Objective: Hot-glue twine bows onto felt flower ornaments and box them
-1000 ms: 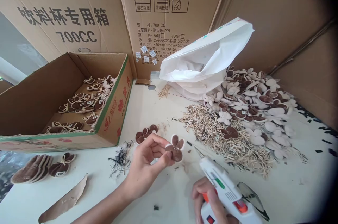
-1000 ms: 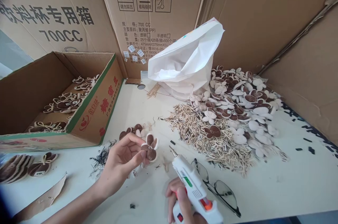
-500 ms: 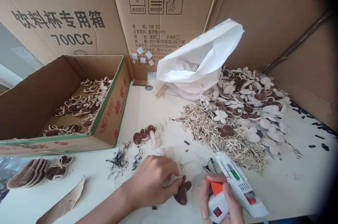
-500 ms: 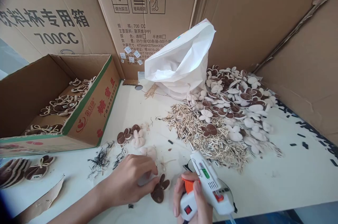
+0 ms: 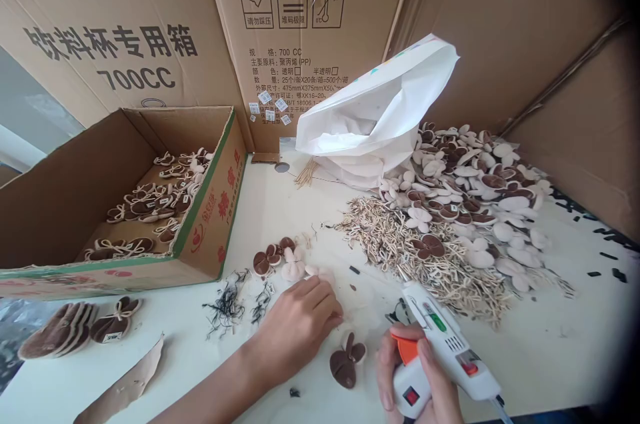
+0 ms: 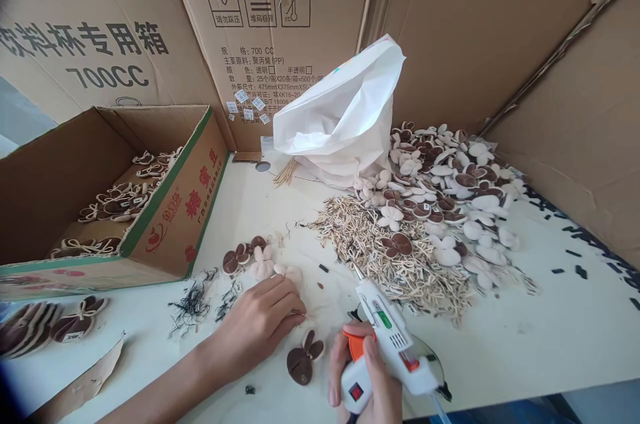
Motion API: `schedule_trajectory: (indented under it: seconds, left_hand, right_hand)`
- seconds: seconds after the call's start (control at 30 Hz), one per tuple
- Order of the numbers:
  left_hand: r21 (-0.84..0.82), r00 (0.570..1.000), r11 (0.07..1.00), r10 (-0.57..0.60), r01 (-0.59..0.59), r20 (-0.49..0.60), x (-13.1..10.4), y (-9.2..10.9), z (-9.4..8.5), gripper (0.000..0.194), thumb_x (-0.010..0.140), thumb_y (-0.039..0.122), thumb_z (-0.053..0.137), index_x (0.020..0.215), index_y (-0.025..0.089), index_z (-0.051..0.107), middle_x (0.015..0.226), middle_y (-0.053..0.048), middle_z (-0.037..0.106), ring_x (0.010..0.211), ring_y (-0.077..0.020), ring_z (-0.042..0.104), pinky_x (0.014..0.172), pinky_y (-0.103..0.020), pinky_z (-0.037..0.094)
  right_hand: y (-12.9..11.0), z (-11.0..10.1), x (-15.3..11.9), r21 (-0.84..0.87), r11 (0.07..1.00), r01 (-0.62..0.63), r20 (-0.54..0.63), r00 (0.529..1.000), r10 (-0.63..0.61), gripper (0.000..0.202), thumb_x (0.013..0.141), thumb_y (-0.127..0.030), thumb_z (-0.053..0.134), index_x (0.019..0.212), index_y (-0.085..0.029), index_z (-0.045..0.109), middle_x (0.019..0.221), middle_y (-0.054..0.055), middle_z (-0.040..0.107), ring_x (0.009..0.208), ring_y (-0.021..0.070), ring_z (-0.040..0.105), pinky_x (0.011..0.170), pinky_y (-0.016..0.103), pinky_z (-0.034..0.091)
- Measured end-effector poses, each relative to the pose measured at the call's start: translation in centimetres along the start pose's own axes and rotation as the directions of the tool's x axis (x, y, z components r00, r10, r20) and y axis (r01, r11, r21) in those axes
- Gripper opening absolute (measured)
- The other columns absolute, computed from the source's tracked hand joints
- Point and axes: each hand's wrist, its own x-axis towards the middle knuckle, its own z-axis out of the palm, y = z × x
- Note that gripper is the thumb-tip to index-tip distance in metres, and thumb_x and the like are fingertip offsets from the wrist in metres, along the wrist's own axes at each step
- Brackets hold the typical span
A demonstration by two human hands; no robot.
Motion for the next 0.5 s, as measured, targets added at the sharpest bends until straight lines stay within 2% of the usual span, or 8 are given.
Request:
schedule_trajectory:
  seconds: [0.1, 0.23, 0.37, 0.5]
  left_hand:
    - [-0.191, 0.993, 0.976, -0.115, 0.109, -0.021, -0.2, 0.5, -0.7, 0.014, 0.110, 0.019, 0.058, 0.103, 0.018, 0.069, 0.098, -0.007, 0.074, 0.090, -0.0230, 0.065, 0.076, -0.034, 0.050]
    - [-0.478, 0.938, 0.815, -0.342, 0.328, 0.061, -0.2, 1.8, -1.9, 0.011, 0.108, 0.028, 0.067, 0.103, 0.022, 0.075, 0.090, -0.003, 0.072, 0.079, -0.0179, 0.060, 0.073, -0.029, 0.047]
    - [-0.598, 0.915, 0.701, -0.370, 0.388, 0.160, -0.2, 2.8, -2.1, 0.017, 0.108, 0.033, 0.068, 0.103, 0.023, 0.080, 0.088, -0.003, 0.073, 0.077, -0.0171, 0.057, 0.073, -0.028, 0.046]
    - [-0.602, 0.924, 0.703, -0.325, 0.379, 0.203, -0.3, 3.2, -1.8, 0.015, 0.108, 0.031, 0.067, 0.105, 0.024, 0.080, 0.090, -0.004, 0.077, 0.080, -0.0176, 0.061, 0.074, -0.028, 0.046]
  right_hand:
    - [-0.1, 0.0, 0.1, 0.016, 1.000, -0.013, 0.016, 1.000, 0.012, 0.030, 0.101, -0.055, 0.073, 0.095, -0.026, 0.080, 0.070, 0.000, 0.069, 0.038, 0.0067, 0.054, 0.047, 0.023, 0.038]
    - [0.2, -0.2, 0.3, -0.023, 1.000, -0.010, 0.048, 0.999, 0.011, 0.029, 0.096, -0.052, 0.080, 0.100, -0.024, 0.077, 0.076, 0.001, 0.072, 0.038, 0.0068, 0.052, 0.045, 0.023, 0.033]
    - [0.8, -0.5, 0.3, -0.113, 0.994, -0.009, 0.030, 0.999, 0.013, 0.039, 0.086, -0.048, 0.093, 0.106, -0.023, 0.071, 0.083, 0.002, 0.077, 0.041, 0.0081, 0.052, 0.049, 0.026, 0.040]
    - [1.0, -0.4, 0.1, -0.190, 0.981, -0.049, -0.043, 0.998, 0.042, 0.051, 0.080, -0.051, 0.098, 0.109, -0.022, 0.068, 0.074, 0.001, 0.076, 0.042, 0.0121, 0.050, 0.051, 0.031, 0.041]
